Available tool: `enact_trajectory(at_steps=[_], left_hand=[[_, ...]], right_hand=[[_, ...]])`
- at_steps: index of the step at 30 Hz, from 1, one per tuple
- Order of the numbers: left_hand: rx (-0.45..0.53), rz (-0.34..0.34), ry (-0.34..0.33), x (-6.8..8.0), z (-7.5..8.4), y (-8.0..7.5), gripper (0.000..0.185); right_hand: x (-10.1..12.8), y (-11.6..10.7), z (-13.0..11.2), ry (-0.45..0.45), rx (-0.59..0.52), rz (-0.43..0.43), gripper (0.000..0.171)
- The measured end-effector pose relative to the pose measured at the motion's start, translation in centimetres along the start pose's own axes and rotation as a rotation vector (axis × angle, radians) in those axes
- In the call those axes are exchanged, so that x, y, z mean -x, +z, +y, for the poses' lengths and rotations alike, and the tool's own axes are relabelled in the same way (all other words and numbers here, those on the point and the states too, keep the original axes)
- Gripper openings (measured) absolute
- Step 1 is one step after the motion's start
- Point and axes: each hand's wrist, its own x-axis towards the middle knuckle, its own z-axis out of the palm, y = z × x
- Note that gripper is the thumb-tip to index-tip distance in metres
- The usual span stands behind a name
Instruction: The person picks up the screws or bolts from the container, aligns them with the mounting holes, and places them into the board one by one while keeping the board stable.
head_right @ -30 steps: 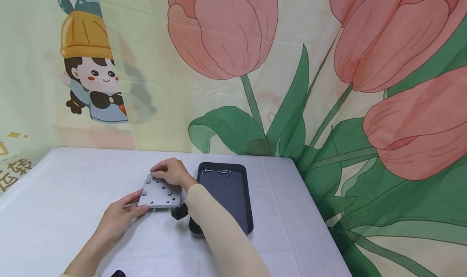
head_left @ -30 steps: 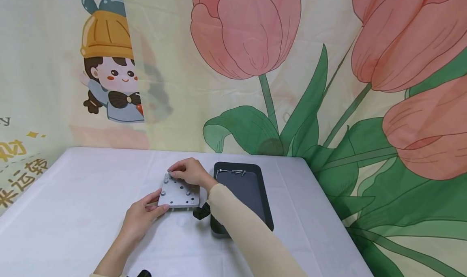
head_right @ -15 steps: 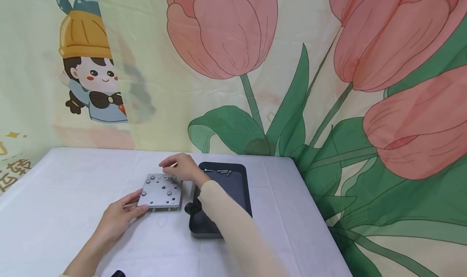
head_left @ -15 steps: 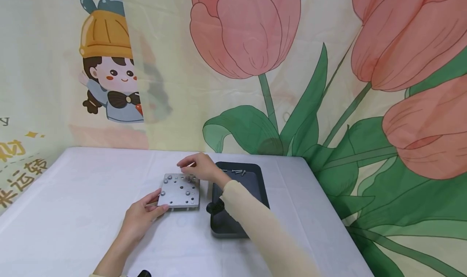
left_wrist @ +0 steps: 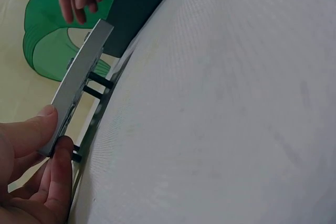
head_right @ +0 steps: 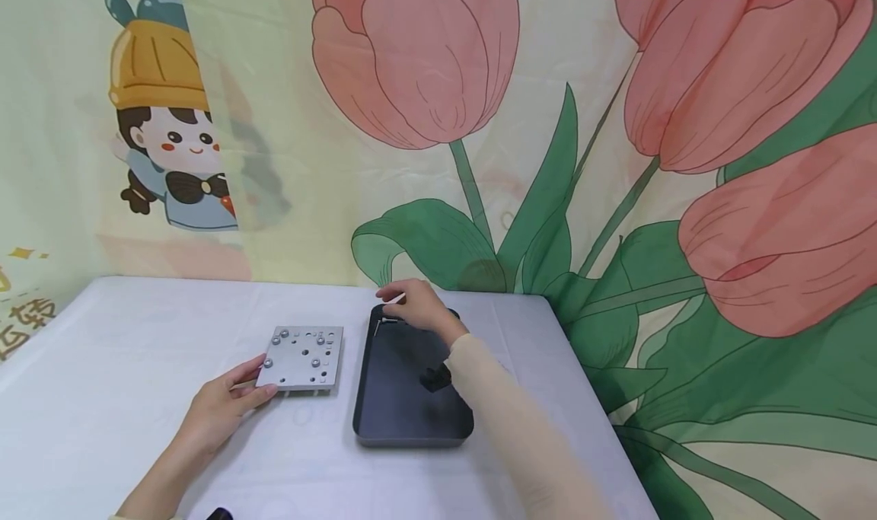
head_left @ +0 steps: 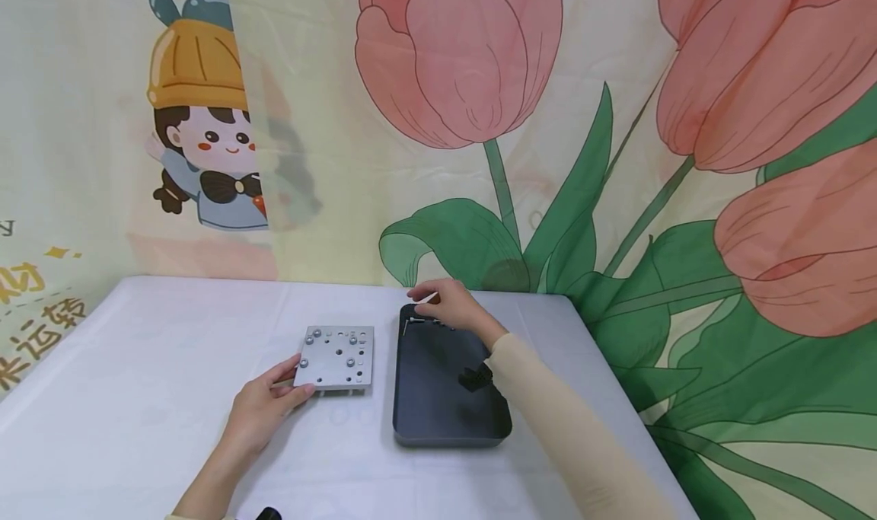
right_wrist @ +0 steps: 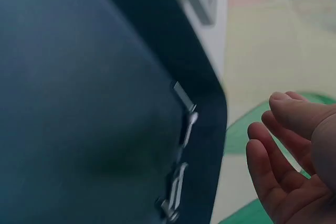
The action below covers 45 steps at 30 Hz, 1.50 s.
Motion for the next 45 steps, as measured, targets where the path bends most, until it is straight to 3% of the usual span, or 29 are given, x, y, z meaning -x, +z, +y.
enact_trajectory(at_steps=[14, 30, 45], left_hand=[[-0.002, 0.004, 0.005, -0.2, -0.3, 0.0, 0.079], [-0.021, 0.008, 0.017, 0.0, -0.2, 0.0, 0.078], [-0.003, 0.008, 0.019, 0.0, -0.2, 0.0, 0.077]], right_hand=[[1.8, 0.1, 5.3, 0.071, 0.13, 0.021, 0.031], [1.9, 1.4, 6.5, 0.149, 0.233, 0.008, 0.026], [1.2, 2.2, 6.5, 0.107, 0.392, -0.001, 0.012]])
